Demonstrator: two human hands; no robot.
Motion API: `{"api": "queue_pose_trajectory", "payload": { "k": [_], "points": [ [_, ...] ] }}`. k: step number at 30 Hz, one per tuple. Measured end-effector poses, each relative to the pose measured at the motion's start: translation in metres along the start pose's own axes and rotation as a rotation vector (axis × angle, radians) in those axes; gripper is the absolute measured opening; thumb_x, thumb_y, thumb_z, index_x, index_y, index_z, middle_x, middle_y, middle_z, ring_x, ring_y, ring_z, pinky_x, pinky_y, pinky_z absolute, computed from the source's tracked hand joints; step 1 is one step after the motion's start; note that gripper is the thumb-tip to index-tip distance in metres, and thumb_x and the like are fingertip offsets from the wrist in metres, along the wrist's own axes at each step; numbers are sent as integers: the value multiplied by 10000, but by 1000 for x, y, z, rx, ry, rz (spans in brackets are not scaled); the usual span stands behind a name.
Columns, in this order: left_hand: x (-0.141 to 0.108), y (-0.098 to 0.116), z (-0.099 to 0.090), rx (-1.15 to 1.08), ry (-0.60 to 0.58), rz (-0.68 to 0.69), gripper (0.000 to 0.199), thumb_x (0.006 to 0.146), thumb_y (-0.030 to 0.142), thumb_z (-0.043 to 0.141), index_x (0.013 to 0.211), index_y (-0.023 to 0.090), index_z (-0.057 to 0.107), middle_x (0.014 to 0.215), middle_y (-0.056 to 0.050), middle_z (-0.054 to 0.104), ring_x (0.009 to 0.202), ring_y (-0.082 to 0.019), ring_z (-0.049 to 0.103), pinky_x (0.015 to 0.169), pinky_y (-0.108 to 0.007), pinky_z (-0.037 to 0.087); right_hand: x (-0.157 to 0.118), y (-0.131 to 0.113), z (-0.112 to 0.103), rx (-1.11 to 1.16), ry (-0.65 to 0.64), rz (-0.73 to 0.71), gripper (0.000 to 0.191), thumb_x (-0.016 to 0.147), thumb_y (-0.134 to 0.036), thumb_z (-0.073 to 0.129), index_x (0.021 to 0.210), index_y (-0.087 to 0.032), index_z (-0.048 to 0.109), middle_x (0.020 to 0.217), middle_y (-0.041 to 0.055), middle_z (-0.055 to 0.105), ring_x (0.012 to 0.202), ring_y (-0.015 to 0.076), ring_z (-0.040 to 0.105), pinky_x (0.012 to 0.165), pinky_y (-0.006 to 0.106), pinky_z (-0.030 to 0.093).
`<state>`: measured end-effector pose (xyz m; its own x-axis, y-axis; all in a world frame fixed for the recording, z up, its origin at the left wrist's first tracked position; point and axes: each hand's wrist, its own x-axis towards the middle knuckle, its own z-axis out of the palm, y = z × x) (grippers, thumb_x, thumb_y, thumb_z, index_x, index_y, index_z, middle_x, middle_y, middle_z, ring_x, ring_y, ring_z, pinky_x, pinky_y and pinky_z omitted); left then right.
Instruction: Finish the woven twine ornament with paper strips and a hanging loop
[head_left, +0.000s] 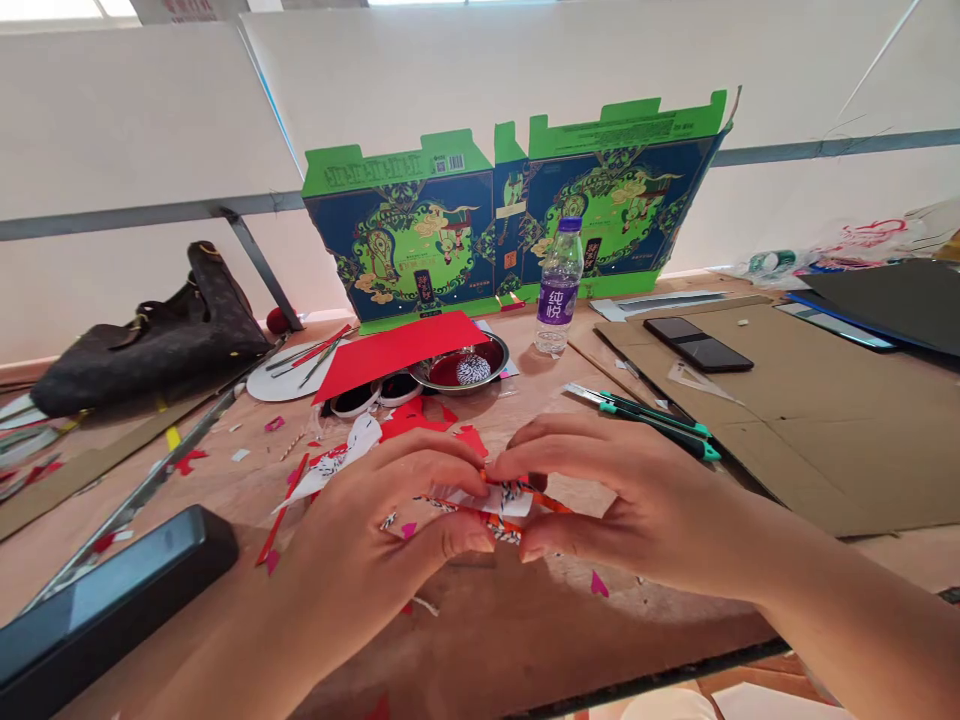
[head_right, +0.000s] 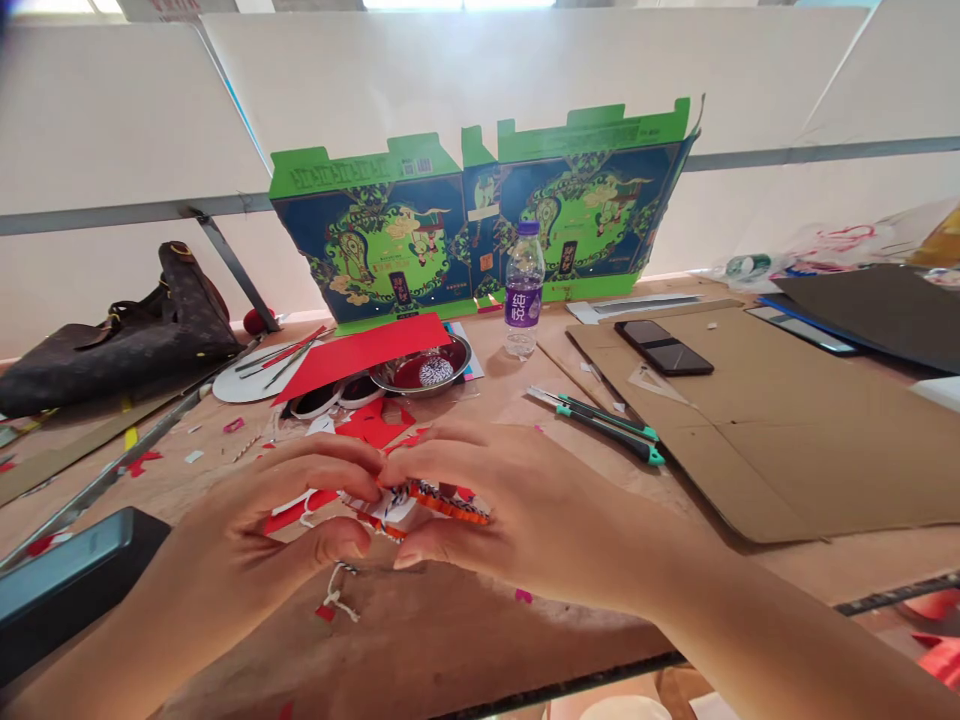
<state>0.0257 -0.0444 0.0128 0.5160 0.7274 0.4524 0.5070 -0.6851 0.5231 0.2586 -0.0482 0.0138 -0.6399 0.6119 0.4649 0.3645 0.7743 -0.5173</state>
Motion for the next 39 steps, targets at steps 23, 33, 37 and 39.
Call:
{"api": "queue_pose_trajectory", "payload": {
  "k": [23,33,37,39],
  "points": [
    [2,11,1,499,141,482,101,854,138,599,943,186,599,928,-16,714,874,-141,670,847,-283,534,1,-6,-10,-230,-48,-161,237,960,-98,443,1083,-200,618,968,54,639,848,133,584,718,236,439],
    [0,15,10,498,143,463,155,839,54,507,923,171,564,889,-35,702,851,-128,677,832,-226,537,-3,-12,-5,-417,-101,-200,159,954,-148,438,1004,-149,589,900,71,633,779,178,566,704,292,439],
    [-1,13,10,457,144,413,124,841,81,529,926,167,558,912,-41,686,882,-136,662,858,-239,525,-5,-5,1,-413,-42,-209,106,938,-140,479,971,-162,578,878,67,635,784,168,580,725,274,436],
    [-2,11,8,407,123,355,110,850,96,537,918,179,560,921,-33,679,888,-130,657,853,-227,521,-6,-2,2,-413,-20,-228,101,944,-146,481,978,-166,574,873,70,642,800,167,590,738,271,434]
  ]
}}
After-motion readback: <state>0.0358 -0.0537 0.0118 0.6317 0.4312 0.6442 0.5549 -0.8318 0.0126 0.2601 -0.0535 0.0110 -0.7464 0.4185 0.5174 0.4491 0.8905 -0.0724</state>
